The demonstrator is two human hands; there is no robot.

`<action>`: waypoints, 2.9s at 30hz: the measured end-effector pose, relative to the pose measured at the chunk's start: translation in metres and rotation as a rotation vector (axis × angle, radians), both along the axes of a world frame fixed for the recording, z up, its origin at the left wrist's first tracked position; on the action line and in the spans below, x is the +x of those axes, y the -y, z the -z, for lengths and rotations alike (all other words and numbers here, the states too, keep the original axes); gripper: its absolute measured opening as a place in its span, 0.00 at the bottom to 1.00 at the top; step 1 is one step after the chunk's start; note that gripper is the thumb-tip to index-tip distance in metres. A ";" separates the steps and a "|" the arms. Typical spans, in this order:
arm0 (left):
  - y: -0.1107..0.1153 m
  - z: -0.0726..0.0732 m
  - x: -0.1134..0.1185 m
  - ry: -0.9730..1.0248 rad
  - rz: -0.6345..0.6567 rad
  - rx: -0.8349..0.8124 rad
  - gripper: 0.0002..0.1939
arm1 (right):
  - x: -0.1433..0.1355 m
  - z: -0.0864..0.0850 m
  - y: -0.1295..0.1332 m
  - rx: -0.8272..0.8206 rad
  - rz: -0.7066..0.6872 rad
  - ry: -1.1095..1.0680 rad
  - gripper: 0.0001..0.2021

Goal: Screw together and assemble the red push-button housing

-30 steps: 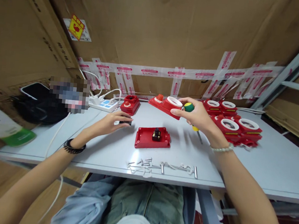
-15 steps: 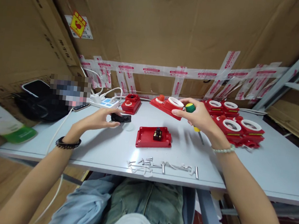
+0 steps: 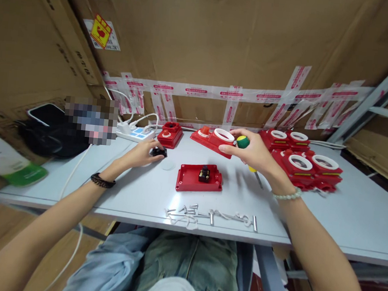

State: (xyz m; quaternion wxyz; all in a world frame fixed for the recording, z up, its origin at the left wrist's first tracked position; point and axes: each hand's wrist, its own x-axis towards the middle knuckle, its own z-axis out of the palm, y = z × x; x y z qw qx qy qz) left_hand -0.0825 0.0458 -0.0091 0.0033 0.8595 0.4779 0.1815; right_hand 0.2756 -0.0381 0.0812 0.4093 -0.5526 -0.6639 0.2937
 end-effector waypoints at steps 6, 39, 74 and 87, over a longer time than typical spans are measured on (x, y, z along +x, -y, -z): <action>0.005 -0.009 -0.013 -0.059 -0.154 0.013 0.14 | -0.002 0.005 -0.001 0.034 -0.016 0.074 0.28; 0.075 -0.050 0.123 0.577 0.637 0.568 0.24 | -0.032 0.013 0.028 0.378 -0.323 -0.096 0.27; 0.065 -0.043 0.122 0.585 0.692 0.734 0.28 | -0.043 0.013 0.043 0.746 -0.266 0.086 0.36; 0.084 -0.040 0.126 0.828 0.603 0.229 0.23 | -0.039 0.015 0.038 1.083 -0.190 0.381 0.41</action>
